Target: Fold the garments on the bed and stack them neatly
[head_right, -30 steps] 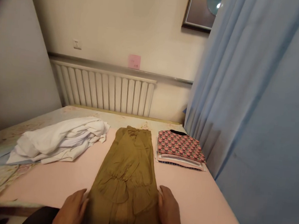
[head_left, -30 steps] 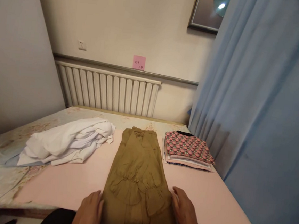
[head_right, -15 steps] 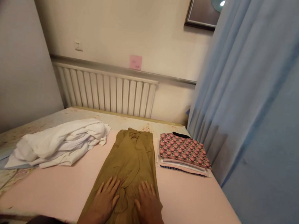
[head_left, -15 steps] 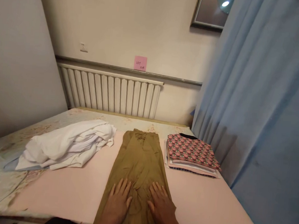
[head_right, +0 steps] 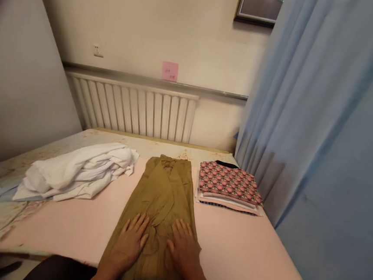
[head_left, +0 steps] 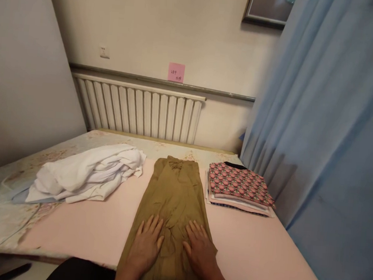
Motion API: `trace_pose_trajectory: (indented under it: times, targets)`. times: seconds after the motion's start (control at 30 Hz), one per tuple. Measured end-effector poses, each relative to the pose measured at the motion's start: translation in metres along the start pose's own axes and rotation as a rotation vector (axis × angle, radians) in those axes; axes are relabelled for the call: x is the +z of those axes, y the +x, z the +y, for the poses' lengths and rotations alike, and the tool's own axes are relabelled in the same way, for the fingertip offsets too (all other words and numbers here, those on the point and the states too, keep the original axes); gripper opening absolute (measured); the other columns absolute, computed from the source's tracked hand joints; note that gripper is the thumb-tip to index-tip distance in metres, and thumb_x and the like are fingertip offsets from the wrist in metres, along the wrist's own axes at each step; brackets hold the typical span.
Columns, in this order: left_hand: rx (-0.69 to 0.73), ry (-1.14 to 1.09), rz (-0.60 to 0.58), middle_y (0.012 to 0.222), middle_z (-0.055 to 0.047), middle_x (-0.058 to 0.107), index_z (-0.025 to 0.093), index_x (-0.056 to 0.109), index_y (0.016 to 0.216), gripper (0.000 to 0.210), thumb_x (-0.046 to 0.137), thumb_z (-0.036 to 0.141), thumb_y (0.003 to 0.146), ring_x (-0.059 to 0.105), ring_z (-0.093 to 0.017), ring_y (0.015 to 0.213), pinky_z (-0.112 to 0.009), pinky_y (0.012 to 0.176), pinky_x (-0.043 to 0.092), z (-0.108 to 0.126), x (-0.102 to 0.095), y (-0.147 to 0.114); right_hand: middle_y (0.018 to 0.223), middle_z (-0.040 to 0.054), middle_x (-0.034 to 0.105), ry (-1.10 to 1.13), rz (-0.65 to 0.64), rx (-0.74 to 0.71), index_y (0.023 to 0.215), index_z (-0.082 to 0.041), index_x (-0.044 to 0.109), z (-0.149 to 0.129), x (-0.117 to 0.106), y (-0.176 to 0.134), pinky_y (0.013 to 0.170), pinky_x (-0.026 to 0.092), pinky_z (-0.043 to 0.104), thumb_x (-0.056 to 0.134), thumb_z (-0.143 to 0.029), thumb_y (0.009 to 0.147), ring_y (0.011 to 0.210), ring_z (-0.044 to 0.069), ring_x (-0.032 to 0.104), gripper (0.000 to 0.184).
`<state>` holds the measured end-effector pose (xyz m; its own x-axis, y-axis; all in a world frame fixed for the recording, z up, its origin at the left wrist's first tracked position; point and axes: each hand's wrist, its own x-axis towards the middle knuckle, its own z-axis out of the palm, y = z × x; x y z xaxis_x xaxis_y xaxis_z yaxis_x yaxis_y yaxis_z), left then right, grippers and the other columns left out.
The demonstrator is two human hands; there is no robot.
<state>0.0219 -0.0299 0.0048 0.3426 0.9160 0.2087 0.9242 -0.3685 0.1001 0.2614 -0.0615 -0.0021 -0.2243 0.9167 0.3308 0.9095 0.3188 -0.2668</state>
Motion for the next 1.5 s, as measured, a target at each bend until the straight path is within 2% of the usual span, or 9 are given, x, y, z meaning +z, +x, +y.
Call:
trace_pose_trajectory:
  times: [0.2, 0.43, 0.77, 1.27, 1.5]
  targets:
    - [0.016, 0.010, 0.041, 0.151, -0.008, 0.042, 0.021, 0.044, 0.143, 0.052, 0.036, 0.035, 0.093, 0.032, -0.028, 0.141, -0.051, 0.114, 0.026, -0.0022, 0.0045, -0.0005, 0.147, 0.0055, 0.046, 0.009, 0.013, -0.001, 0.138, -0.020, 0.050, -0.0018, -0.0027, -0.0015, 0.116, 0.029, 0.045, 0.050, -0.035, 0.092, 0.138, 0.025, 0.037, 0.048]
    - [0.018, 0.003, 0.030, 0.148, -0.008, 0.045, 0.021, 0.044, 0.143, 0.052, 0.036, 0.035, 0.094, 0.034, -0.028, 0.140, -0.052, 0.113, 0.026, -0.0008, -0.0007, -0.0018, 0.145, 0.0061, 0.048, 0.023, 0.000, 0.011, 0.136, -0.019, 0.052, -0.0045, -0.0066, -0.0016, 0.116, 0.030, 0.045, 0.050, -0.034, 0.092, 0.138, 0.025, 0.038, 0.047]
    - [0.027, -0.004, 0.054, 0.148, -0.007, 0.046, 0.022, 0.044, 0.143, 0.051, 0.034, 0.034, 0.095, 0.034, -0.028, 0.140, -0.051, 0.113, 0.025, -0.0009, -0.0001, -0.0024, 0.143, 0.0069, 0.050, 0.013, 0.060, -0.017, 0.135, -0.021, 0.053, -0.0017, -0.0016, -0.0029, 0.115, 0.032, 0.045, 0.050, -0.033, 0.092, 0.136, 0.024, 0.041, 0.044]
    - [0.040, 0.013, 0.109, 0.146, -0.007, 0.049, 0.022, 0.046, 0.141, 0.049, 0.036, 0.034, 0.095, 0.037, -0.026, 0.138, -0.048, 0.113, 0.027, -0.0023, 0.0036, -0.0024, 0.141, 0.0064, 0.052, 0.006, 0.053, 0.003, 0.133, -0.020, 0.055, -0.0022, -0.0028, -0.0024, 0.114, 0.034, 0.044, 0.051, -0.033, 0.091, 0.134, 0.024, 0.043, 0.044]
    - [0.033, 0.017, 0.098, 0.146, -0.007, 0.048, 0.021, 0.046, 0.141, 0.050, 0.036, 0.034, 0.094, 0.037, -0.027, 0.138, -0.049, 0.113, 0.027, -0.0033, 0.0047, -0.0015, 0.141, 0.0058, 0.052, 0.006, 0.060, -0.009, 0.132, -0.021, 0.056, -0.0023, -0.0044, -0.0030, 0.113, 0.034, 0.044, 0.050, -0.035, 0.092, 0.134, 0.024, 0.043, 0.043]
